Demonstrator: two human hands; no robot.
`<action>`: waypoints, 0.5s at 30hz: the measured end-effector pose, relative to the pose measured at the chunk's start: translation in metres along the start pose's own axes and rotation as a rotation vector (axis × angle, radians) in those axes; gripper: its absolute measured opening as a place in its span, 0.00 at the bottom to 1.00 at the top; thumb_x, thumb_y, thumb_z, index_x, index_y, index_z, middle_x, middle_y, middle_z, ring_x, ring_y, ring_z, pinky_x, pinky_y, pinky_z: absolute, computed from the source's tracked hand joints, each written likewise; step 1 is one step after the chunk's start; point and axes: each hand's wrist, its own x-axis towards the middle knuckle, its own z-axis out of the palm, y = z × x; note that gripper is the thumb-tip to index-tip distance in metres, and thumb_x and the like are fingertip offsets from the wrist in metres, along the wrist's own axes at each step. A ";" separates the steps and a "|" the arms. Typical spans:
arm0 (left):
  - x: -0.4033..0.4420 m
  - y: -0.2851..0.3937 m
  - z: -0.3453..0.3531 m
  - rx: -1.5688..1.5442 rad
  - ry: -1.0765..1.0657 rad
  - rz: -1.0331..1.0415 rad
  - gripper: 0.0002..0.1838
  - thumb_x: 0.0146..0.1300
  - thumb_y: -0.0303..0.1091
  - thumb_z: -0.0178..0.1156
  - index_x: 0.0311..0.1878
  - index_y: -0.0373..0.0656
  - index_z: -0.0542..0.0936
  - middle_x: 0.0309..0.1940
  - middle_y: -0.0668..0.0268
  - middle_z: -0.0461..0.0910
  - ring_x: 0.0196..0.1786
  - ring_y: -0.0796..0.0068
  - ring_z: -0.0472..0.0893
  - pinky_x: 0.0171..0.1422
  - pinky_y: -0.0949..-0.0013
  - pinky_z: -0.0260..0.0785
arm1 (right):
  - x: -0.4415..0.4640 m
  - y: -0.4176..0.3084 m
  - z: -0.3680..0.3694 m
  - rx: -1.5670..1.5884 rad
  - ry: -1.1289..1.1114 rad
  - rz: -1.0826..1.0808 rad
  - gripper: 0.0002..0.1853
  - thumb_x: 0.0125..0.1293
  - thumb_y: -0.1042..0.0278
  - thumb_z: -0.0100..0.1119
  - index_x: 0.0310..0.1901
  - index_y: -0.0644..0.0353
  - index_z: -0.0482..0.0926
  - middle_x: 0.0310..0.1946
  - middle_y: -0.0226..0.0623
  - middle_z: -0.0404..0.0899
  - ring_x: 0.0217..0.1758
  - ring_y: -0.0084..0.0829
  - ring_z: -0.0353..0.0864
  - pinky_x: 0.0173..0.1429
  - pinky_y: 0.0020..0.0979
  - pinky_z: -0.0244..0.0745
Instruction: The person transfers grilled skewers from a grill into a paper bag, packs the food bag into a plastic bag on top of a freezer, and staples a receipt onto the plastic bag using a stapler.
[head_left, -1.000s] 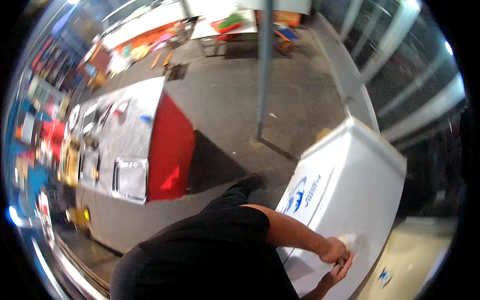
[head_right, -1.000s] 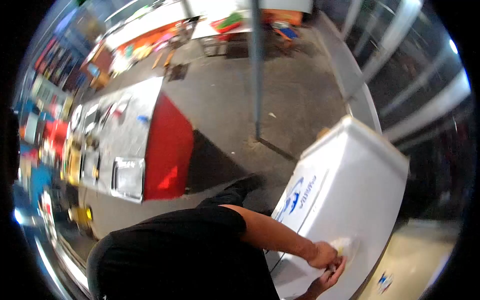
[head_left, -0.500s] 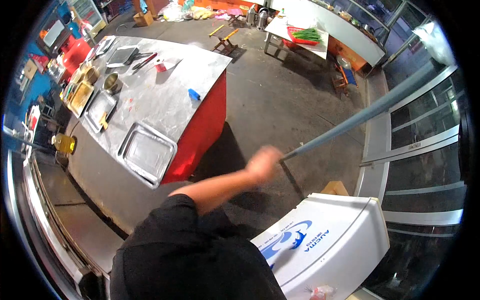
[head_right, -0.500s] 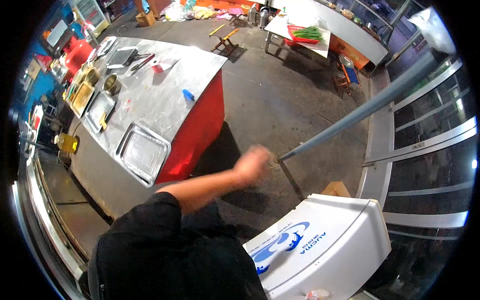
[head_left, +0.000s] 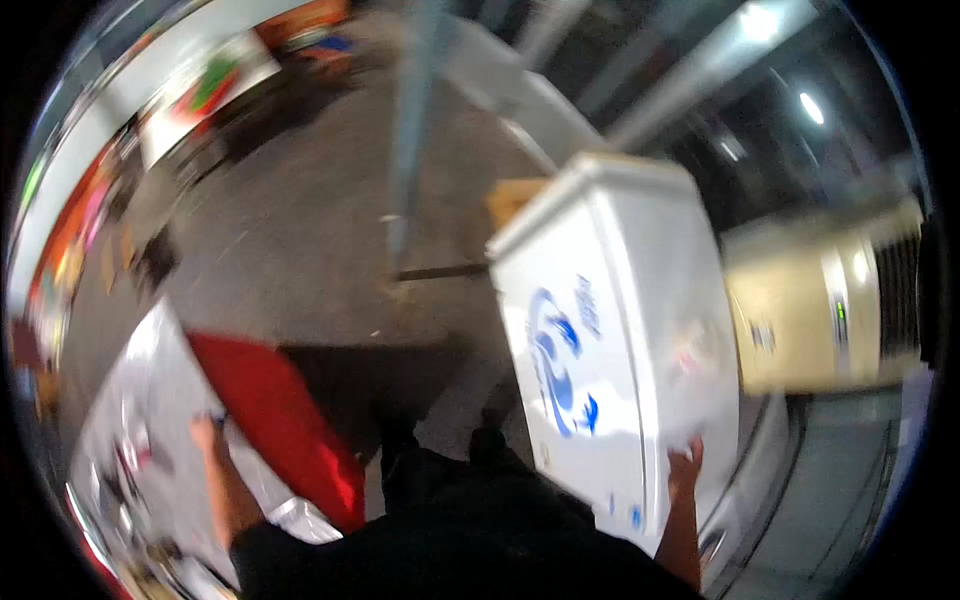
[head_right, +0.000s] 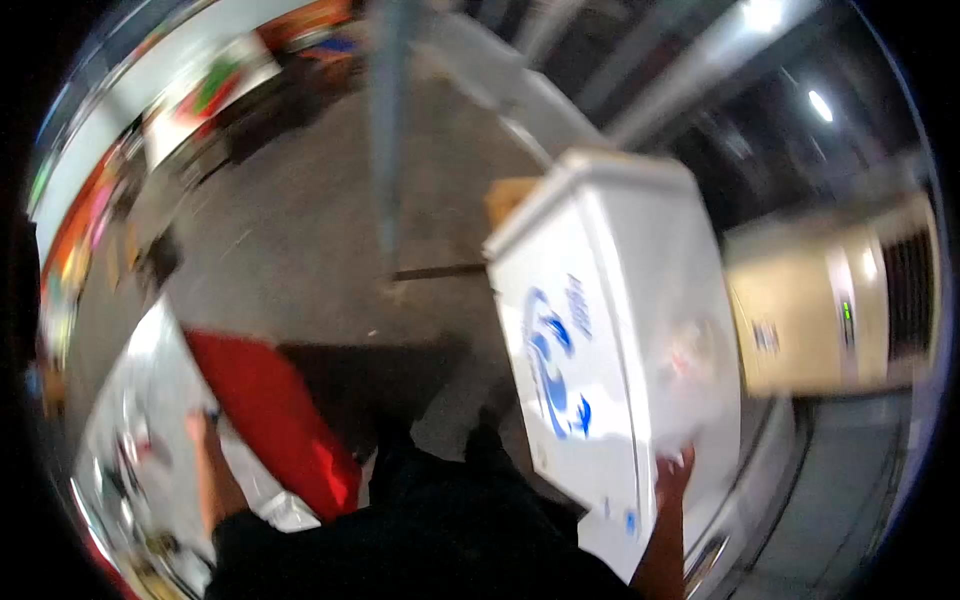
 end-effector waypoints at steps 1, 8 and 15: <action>-0.022 0.022 0.032 -0.015 0.103 0.163 0.14 0.66 0.33 0.60 0.47 0.29 0.75 0.37 0.56 0.80 0.33 0.66 0.80 0.35 0.62 0.77 | -0.022 -0.002 0.011 -0.031 0.094 -0.025 0.39 0.58 0.80 0.65 0.72 0.62 0.62 0.63 0.40 0.70 0.60 0.40 0.78 0.58 0.35 0.80; -0.405 0.194 0.307 0.084 -1.056 0.324 0.21 0.63 0.23 0.66 0.60 0.31 0.80 0.53 0.55 0.82 0.56 0.62 0.81 0.62 0.61 0.75 | -0.094 -0.105 0.133 -0.142 -0.503 -0.062 0.33 0.65 0.59 0.73 0.68 0.59 0.71 0.62 0.48 0.75 0.59 0.39 0.80 0.61 0.37 0.80; -0.753 0.230 0.431 0.110 -1.740 0.940 0.23 0.69 0.31 0.64 0.65 0.34 0.77 0.53 0.53 0.84 0.52 0.65 0.85 0.54 0.65 0.76 | -0.053 -0.130 0.123 -0.293 -0.092 -0.440 0.37 0.67 0.74 0.61 0.76 0.64 0.58 0.73 0.55 0.61 0.73 0.54 0.67 0.75 0.47 0.68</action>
